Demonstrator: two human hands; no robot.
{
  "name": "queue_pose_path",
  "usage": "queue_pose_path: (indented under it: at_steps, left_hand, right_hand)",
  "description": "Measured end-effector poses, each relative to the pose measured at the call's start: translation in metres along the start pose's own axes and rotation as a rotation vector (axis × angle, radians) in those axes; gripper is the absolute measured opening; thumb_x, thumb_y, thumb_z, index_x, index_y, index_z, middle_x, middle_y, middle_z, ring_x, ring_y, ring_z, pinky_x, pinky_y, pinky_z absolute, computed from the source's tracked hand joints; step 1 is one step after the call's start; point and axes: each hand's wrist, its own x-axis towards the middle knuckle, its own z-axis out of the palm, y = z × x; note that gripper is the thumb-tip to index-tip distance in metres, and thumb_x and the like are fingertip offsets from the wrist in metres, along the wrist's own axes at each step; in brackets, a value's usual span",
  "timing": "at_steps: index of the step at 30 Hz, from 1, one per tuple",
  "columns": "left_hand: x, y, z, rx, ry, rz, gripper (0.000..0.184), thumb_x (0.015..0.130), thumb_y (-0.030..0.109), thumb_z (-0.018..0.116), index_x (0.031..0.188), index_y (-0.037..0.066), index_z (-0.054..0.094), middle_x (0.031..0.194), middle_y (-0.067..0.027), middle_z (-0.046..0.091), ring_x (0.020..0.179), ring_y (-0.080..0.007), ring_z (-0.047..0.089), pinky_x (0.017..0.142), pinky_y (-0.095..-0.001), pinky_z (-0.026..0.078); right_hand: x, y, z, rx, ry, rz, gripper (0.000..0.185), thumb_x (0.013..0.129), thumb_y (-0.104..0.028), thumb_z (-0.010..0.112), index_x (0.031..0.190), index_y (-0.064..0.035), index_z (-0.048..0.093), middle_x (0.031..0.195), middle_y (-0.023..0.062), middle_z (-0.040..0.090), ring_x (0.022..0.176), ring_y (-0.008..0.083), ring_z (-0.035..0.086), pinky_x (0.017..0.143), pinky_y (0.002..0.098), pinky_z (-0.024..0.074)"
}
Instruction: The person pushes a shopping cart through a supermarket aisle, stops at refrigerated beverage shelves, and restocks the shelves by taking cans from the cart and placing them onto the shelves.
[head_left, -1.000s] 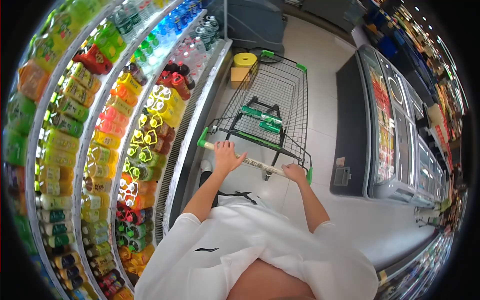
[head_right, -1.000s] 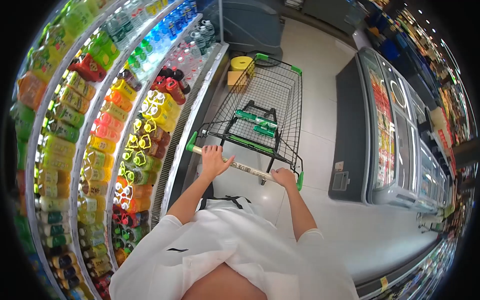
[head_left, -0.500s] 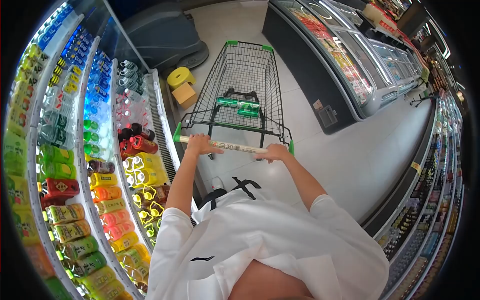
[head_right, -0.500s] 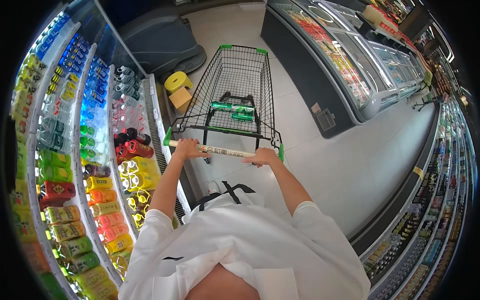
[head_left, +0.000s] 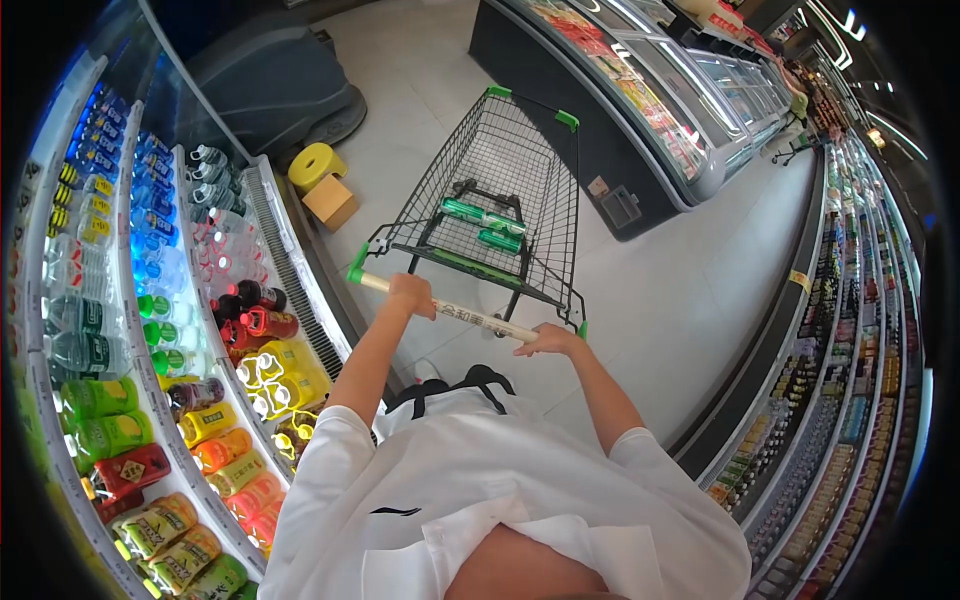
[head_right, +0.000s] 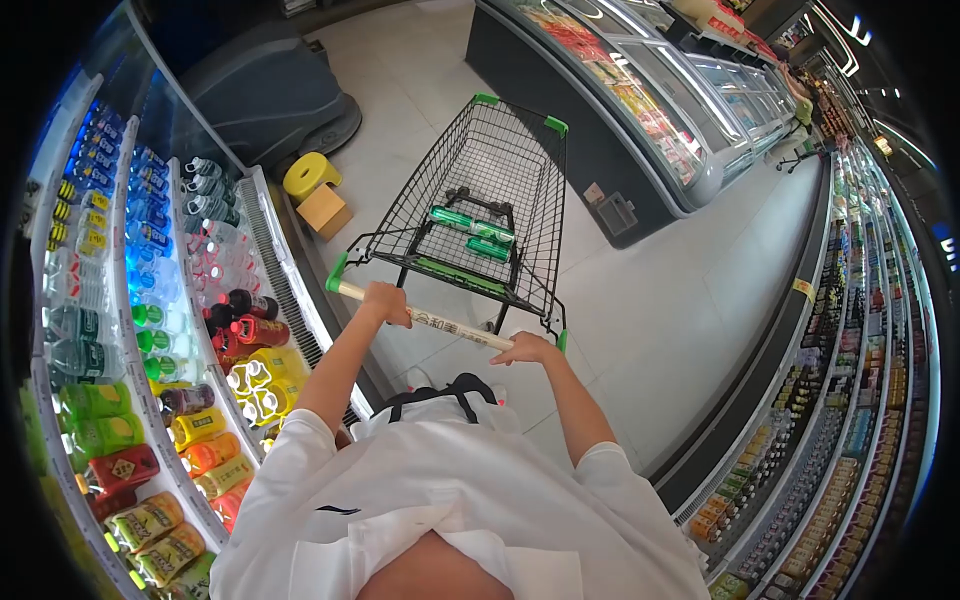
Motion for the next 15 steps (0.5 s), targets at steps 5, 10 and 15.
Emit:
queue_pose_path:
  at_steps: [5, 10, 15]
  left_hand:
    - [0.001, 0.008, -0.004, 0.06, -0.015, 0.11, 0.044, 0.067, 0.052, 0.076, 0.091, 0.015, 0.076, 0.088, -0.0019, 0.075, 0.089, -0.0199, 0.071, 0.078, -0.0337, 0.053]
    - [0.001, 0.027, 0.005, 0.119, -0.022, 0.206, 0.03, 0.071, 0.047, 0.073, 0.077, 0.017, 0.076, 0.067, 0.0056, 0.071, 0.075, -0.0133, 0.071, 0.074, -0.0293, 0.053]
    - [-0.002, 0.067, -0.005, 0.127, -0.412, 0.253, 0.024, 0.075, 0.041, 0.074, 0.079, 0.017, 0.076, 0.077, 0.0077, 0.075, 0.077, -0.0054, 0.071, 0.073, -0.0254, 0.052]
  right_hand:
    - [-0.005, 0.022, 0.03, 0.172, -0.074, -0.046, 0.046, 0.058, -0.026, 0.087, 0.099, -0.0077, 0.074, 0.1, 0.0086, 0.072, 0.096, 0.0242, 0.066, 0.087, 0.0347, 0.0504]
    - [-0.042, 0.027, 0.062, 0.111, -0.004, -0.041, 0.045, 0.059, -0.018, 0.086, 0.101, -0.0064, 0.073, 0.092, 0.0077, 0.073, 0.087, 0.0211, 0.069, 0.08, 0.0342, 0.0529]
    - [-0.071, 0.058, 0.111, 0.43, -0.055, 0.058, 0.036, 0.066, -0.023, 0.082, 0.1, -0.0114, 0.075, 0.082, 0.0058, 0.073, 0.073, 0.0173, 0.069, 0.071, 0.033, 0.0529]
